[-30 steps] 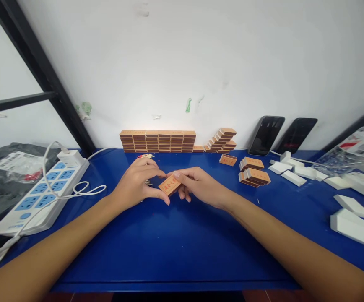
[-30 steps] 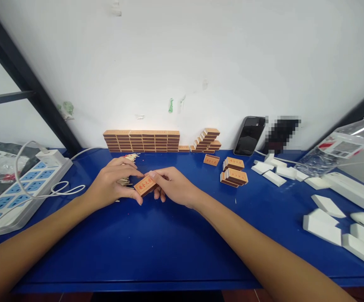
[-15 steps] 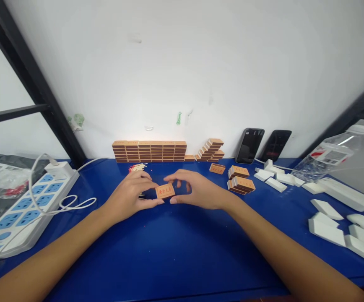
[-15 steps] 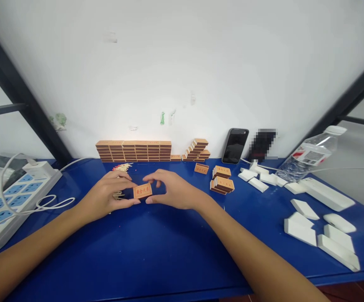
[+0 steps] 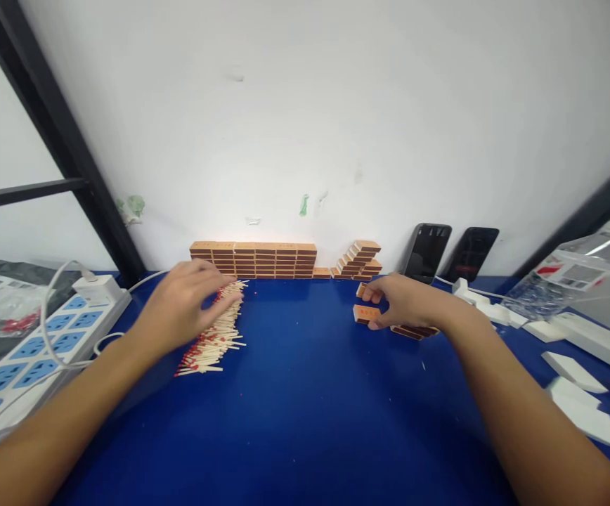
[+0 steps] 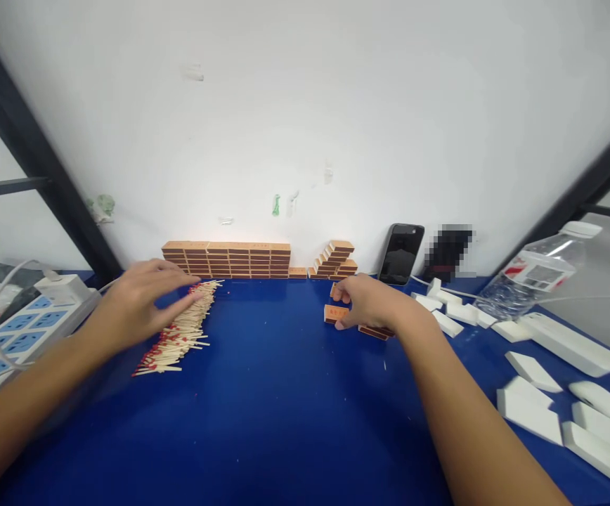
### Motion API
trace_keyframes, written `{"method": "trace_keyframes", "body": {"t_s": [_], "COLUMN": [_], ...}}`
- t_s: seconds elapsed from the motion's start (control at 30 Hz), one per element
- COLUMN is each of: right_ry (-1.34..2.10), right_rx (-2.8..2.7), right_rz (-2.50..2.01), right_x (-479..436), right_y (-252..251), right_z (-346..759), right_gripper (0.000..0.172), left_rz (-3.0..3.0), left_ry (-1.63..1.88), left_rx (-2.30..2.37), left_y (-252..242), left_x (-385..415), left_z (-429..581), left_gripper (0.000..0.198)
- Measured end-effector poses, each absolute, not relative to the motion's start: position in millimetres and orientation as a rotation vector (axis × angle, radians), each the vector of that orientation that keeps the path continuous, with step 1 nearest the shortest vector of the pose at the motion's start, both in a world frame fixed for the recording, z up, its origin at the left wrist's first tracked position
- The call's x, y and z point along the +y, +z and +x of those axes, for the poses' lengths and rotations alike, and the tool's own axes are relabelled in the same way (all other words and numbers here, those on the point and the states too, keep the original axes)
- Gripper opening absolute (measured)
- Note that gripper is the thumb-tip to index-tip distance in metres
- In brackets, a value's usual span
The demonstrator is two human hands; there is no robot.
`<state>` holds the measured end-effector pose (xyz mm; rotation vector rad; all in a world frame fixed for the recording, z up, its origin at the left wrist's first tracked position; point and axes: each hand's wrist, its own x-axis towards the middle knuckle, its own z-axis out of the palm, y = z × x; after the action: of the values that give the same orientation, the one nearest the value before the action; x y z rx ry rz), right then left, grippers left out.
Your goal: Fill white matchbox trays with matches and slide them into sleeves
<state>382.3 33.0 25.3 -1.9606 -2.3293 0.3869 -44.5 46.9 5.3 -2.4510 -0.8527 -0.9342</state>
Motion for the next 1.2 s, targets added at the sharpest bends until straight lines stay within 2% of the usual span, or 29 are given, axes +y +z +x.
{"method": "trace_keyframes", "body": {"t_s": [0.13,0.27,0.37,0.47,0.57,0.73,0.93,1.03,1.2], "right_ry": [0.078,-0.299,-0.38,-0.295,-0.048,0.283,0.404,0.472,0.544], "right_rx": [-2.221,-1.897,-1.687,-1.553,-1.489,-1.535,-1.488,-1.467,-1.486], "right_rz": [-1.949,-2.134,-2.25,-2.442,-2.632,-2.653,-2.626,-2.599,-2.499], "right_x": [34.5,35.6,36.3,36.6,36.9,41.2,50.8,50.0,40.9], "right_y": [31.5,44.8,48.8,46.9,41.6,27.5,5.4,0.7,8.3], "right_z": [380.6,397.3,424.2,457.9,491.8,526.4,533.8,531.2,525.8], "right_gripper": [0.022,0.021,0.024,0.028,0.027,0.021,0.045,0.04,0.02], "left_rz": [-2.395,-2.483,-2.517,-2.531,-2.542,-2.554,-2.569,-2.567,-2.575], "left_ry": [-0.853,-0.846,-0.882,-0.908,-0.923,-0.922,-0.928,-0.929,-0.945], "left_rx": [-1.017,-0.98,-0.923,-0.914,-0.92,-0.906,-0.907,-0.92,-0.932], "left_y": [7.2,-3.6,-7.2,-7.2,-7.1,-7.8,-7.9,-5.5,-1.6], "left_x": [60.9,58.9,53.4,50.8,50.3,49.4,50.1,49.2,47.3], "left_z": [-62.5,-54.3,-44.5,-40.2,-39.2,-38.4,-39.1,-38.4,-36.7], "left_gripper": [0.029,0.03,0.03,0.03,0.031,0.031,0.032,0.033,0.032]}}
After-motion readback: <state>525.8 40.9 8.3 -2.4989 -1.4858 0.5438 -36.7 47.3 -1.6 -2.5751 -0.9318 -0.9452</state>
